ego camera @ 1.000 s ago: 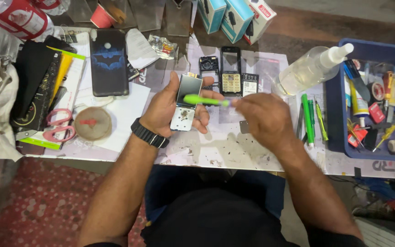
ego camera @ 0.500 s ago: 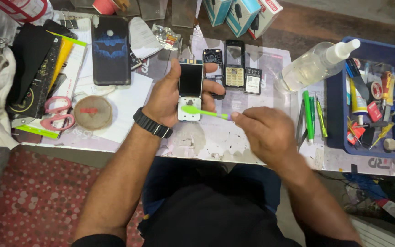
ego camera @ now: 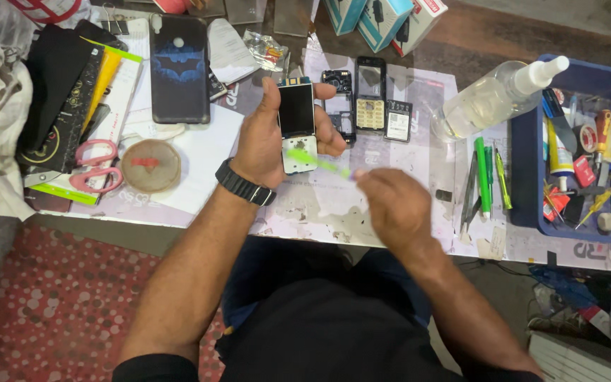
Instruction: The person cleans a disassembled mobile phone motherboard using a green toothbrush and a spray bottle. They repeatedly scrub the board, spray it with liquid, and continue scrubbing different areas of the circuit board.
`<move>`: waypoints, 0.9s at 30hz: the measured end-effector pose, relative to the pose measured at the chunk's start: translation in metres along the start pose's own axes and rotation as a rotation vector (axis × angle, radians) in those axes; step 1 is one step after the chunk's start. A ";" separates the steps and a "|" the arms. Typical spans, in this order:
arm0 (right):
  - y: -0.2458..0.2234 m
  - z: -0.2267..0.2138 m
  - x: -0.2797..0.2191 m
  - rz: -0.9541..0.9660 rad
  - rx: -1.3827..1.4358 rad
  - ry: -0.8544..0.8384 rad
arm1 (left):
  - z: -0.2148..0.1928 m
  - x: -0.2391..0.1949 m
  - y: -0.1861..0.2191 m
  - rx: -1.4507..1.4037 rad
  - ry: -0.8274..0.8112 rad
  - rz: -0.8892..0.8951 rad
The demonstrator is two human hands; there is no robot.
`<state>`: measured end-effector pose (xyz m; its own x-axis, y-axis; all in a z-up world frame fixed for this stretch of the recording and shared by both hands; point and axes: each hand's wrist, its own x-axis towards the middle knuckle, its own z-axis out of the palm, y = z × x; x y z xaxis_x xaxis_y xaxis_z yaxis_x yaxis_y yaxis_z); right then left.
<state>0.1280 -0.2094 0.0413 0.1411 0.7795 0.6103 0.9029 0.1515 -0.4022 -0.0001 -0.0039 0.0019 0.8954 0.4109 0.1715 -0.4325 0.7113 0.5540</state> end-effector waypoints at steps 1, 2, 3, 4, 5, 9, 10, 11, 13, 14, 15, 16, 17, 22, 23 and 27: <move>0.000 0.000 0.001 0.038 0.009 0.034 | 0.000 0.000 0.000 0.010 -0.011 0.011; 0.000 0.000 0.001 0.077 0.018 0.068 | 0.000 0.000 -0.001 0.019 -0.017 0.020; -0.001 0.001 0.003 0.038 0.005 0.048 | 0.000 -0.001 0.000 0.032 -0.022 0.031; -0.002 0.002 0.004 -0.001 -0.009 0.029 | 0.001 -0.001 0.001 0.045 -0.027 0.042; -0.004 0.002 0.004 -0.033 -0.029 0.011 | 0.002 -0.001 0.001 0.066 -0.025 0.043; -0.008 0.007 0.007 -0.012 -0.033 0.049 | 0.004 0.000 0.001 0.084 0.019 0.023; -0.010 0.010 0.009 -0.039 -0.036 0.034 | 0.005 -0.001 0.003 0.074 0.042 0.013; -0.011 0.010 0.009 -0.061 -0.046 0.019 | 0.005 -0.002 0.003 0.074 0.036 0.013; -0.007 0.006 0.011 -0.038 -0.075 0.038 | 0.005 -0.001 0.003 0.073 0.024 0.016; -0.005 0.002 0.011 -0.027 -0.091 0.047 | 0.006 0.000 0.002 0.070 0.008 0.040; -0.004 0.000 0.010 -0.036 -0.085 0.033 | 0.006 -0.001 0.003 0.069 -0.002 0.070; -0.005 -0.002 0.008 -0.045 -0.079 0.020 | 0.005 -0.002 0.005 0.069 -0.011 0.099; -0.005 -0.005 0.005 -0.050 -0.077 0.007 | 0.005 -0.002 0.005 0.072 -0.001 0.096; -0.003 -0.006 -0.013 -0.034 -0.039 -0.029 | 0.004 -0.001 0.005 0.076 0.012 0.095; -0.003 -0.004 -0.014 -0.040 -0.027 -0.037 | 0.003 -0.002 0.005 0.084 0.026 0.090; 0.001 -0.003 -0.014 -0.045 -0.055 -0.015 | 0.004 -0.002 0.004 0.062 0.032 0.089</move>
<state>0.1285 -0.2224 0.0342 0.0941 0.7815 0.6167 0.9291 0.1537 -0.3364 -0.0033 -0.0041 0.0076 0.8496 0.4896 0.1962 -0.5016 0.6349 0.5876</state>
